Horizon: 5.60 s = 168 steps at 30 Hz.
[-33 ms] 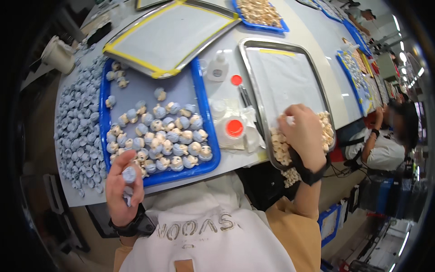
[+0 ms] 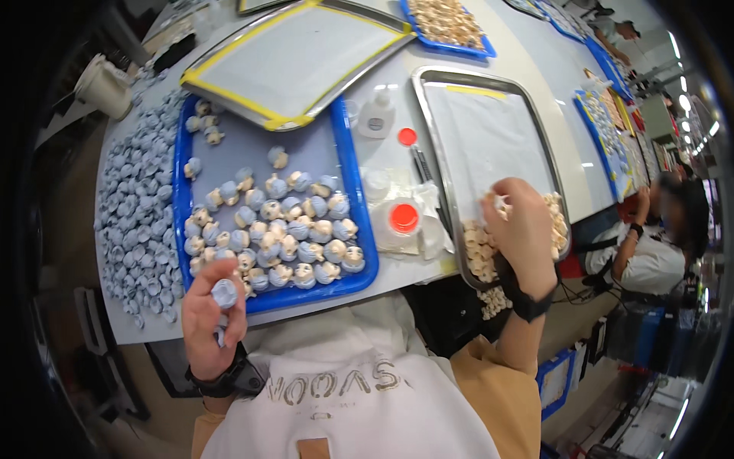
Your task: The person assembles small decorative items by picking a light-blue shell-like piece and a beige piece, applying glue from a squeeze bottle, and joining them. The person places the assembled items into a blue tray and occasionally moves trays on the table.
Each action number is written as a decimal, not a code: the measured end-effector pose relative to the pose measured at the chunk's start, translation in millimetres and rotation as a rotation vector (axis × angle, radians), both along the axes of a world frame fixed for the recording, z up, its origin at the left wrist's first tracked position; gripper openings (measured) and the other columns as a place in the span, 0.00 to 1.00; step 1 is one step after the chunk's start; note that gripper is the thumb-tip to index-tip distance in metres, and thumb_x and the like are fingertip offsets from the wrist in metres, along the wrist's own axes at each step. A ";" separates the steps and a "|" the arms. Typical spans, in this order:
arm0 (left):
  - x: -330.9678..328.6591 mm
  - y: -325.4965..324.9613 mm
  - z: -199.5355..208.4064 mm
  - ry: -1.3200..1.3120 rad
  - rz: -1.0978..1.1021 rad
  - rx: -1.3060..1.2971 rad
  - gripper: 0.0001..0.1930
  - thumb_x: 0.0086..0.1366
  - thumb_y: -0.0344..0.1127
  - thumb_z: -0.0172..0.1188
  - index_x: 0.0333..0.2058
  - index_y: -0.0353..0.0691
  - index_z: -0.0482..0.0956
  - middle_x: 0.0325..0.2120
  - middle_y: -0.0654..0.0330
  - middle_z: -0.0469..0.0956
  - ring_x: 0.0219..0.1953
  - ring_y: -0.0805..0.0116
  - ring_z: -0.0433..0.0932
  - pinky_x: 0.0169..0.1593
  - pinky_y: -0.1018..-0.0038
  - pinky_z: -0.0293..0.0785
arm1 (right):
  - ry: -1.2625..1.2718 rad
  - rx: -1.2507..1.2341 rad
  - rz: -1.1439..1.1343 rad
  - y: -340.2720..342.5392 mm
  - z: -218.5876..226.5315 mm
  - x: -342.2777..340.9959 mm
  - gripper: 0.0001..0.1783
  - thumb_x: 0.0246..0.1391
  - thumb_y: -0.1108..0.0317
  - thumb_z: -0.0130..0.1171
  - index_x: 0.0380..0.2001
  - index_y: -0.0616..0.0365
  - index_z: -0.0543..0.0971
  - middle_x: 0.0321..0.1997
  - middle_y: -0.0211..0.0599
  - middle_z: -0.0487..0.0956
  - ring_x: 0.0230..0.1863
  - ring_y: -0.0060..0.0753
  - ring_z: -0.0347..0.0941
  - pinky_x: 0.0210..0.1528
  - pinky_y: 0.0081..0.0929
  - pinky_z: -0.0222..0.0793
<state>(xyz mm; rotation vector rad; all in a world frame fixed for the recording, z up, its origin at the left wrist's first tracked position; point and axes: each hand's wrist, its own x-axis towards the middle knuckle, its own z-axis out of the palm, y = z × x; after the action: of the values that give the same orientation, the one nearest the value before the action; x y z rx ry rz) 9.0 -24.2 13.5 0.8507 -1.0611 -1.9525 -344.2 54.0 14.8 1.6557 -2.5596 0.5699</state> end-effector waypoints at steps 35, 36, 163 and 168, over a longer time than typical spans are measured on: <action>-5.4 9.7 -11.7 -0.054 -0.335 0.005 0.17 0.63 0.35 0.49 0.48 0.34 0.61 0.32 0.57 0.76 0.18 0.86 0.62 0.21 0.88 0.57 | -0.739 -0.355 0.782 -14.1 16.1 147.5 0.22 0.32 0.84 0.60 0.37 0.60 0.79 0.37 0.43 0.75 0.33 0.31 0.72 0.31 0.21 0.68; -4.7 10.6 -12.5 -0.059 -0.315 0.010 0.17 0.63 0.36 0.49 0.48 0.33 0.61 0.32 0.57 0.77 0.18 0.86 0.62 0.22 0.88 0.57 | -0.722 -0.373 0.748 -10.6 22.8 140.4 0.22 0.31 0.84 0.60 0.36 0.60 0.79 0.37 0.43 0.75 0.33 0.31 0.72 0.31 0.20 0.68; 7.6 2.5 -14.6 0.023 -0.459 0.110 0.16 0.61 0.28 0.50 0.47 0.28 0.67 0.30 0.55 0.75 0.27 0.72 0.75 0.28 0.79 0.71 | -0.509 -0.457 0.841 -18.6 4.4 172.8 0.18 0.34 0.73 0.67 0.34 0.61 0.77 0.35 0.37 0.78 0.31 0.34 0.71 0.32 0.23 0.67; -0.6 4.5 -4.9 0.061 -0.326 0.201 0.17 0.60 0.28 0.52 0.47 0.28 0.67 0.37 0.50 0.74 0.29 0.70 0.77 0.30 0.79 0.73 | -0.433 -0.497 0.804 -10.0 25.3 150.4 0.17 0.31 0.78 0.62 0.32 0.65 0.78 0.33 0.37 0.76 0.29 0.35 0.71 0.31 0.27 0.68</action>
<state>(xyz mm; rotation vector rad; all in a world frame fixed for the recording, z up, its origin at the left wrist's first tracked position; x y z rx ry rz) 8.4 -19.7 8.6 0.7540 -1.0304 -2.3742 -193.8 44.0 40.1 2.4718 -1.5812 1.5871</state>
